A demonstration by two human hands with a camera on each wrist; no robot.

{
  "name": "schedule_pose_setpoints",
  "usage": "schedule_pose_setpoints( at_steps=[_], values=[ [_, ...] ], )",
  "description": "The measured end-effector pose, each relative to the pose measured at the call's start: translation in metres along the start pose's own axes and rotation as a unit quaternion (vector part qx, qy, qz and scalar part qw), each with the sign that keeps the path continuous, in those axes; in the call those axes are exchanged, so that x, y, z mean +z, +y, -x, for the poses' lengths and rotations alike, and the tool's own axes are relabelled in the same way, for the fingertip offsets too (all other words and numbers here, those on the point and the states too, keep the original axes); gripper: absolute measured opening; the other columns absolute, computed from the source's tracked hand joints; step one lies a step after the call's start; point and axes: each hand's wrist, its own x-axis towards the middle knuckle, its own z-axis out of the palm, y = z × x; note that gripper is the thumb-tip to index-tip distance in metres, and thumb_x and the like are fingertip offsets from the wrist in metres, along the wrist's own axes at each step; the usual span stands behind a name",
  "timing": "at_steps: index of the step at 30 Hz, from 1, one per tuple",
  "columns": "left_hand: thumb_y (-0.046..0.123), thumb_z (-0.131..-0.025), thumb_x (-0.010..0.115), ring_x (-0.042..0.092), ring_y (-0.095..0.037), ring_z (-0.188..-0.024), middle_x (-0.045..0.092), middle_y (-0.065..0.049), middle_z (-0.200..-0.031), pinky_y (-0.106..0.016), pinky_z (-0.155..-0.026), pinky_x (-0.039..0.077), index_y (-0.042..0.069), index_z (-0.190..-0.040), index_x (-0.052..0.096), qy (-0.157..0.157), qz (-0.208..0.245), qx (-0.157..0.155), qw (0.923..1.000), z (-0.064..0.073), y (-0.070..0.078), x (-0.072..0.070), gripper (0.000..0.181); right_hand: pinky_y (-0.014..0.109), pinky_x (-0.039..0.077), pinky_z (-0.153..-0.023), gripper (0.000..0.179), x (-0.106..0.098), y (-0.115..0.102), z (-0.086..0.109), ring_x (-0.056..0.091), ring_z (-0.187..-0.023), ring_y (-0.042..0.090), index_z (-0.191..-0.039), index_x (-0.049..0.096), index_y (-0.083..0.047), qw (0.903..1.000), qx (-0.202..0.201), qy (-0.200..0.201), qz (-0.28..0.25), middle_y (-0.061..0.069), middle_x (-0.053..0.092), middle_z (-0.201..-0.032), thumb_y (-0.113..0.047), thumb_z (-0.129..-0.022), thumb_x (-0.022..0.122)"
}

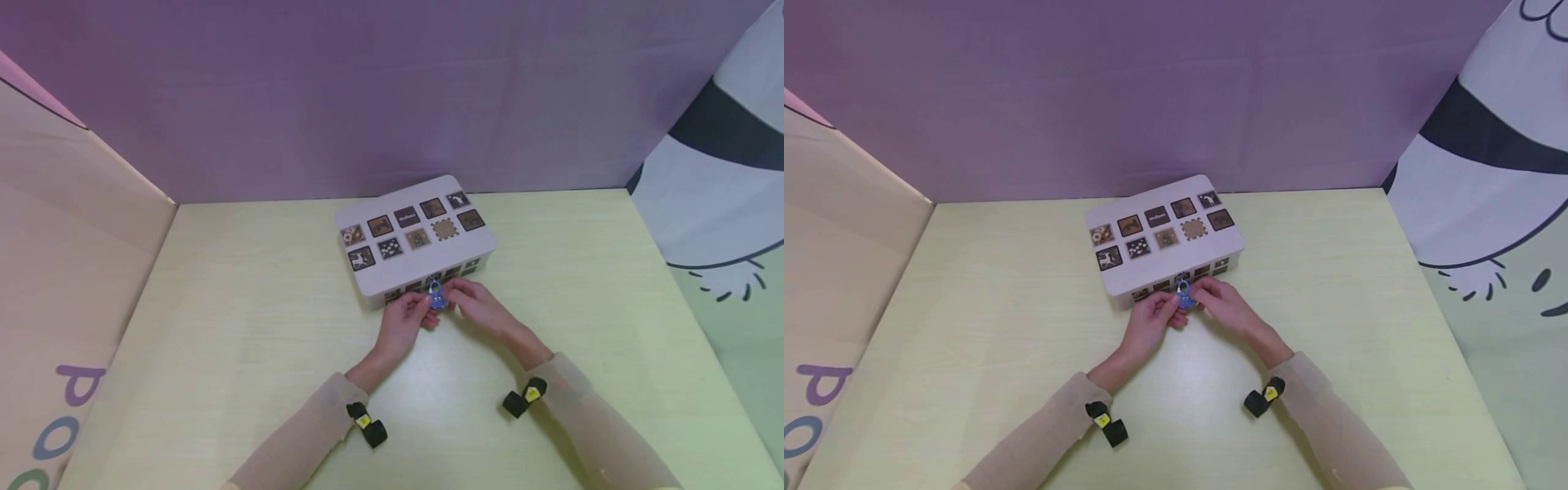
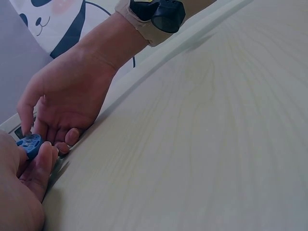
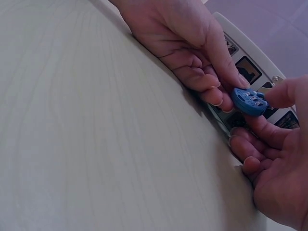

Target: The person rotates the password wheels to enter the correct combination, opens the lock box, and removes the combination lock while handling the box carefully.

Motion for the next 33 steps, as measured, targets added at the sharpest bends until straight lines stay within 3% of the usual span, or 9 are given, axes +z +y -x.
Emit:
schedule_pose_setpoints(
  at_steps=[18, 33],
  values=[
    [0.005, -0.105, 0.057, 0.067, -0.010, -0.073, 0.071, -0.028, -0.100, -0.026, -0.076, 0.066, -0.012, -0.112, 0.063, -0.001, 0.000, 0.003, 1.0000, 0.0010, 0.0017, -0.0002, 0.019, 0.035, 0.049, -0.098, 0.026, 0.0018, 0.0037, -0.0001, 0.059, -0.104, 0.024, -0.114, 0.062, 0.006, 0.9982, -0.029, -0.021, -0.049, 0.016, 0.067, -0.111, -0.015, -0.099, 0.060],
    [0.005, -0.105, 0.057, 0.067, -0.010, -0.072, 0.070, -0.027, -0.099, -0.025, -0.075, 0.066, -0.012, -0.111, 0.063, -0.002, 0.000, 0.004, 1.0000, 0.0010, 0.0019, 0.0001, 0.019, 0.034, 0.051, -0.089, 0.027, 0.0008, 0.0031, 0.0003, 0.059, -0.097, 0.023, -0.114, 0.065, 0.004, 0.9995, -0.027, -0.016, -0.010, 0.015, 0.067, -0.106, -0.019, -0.101, 0.059]
  ],
)
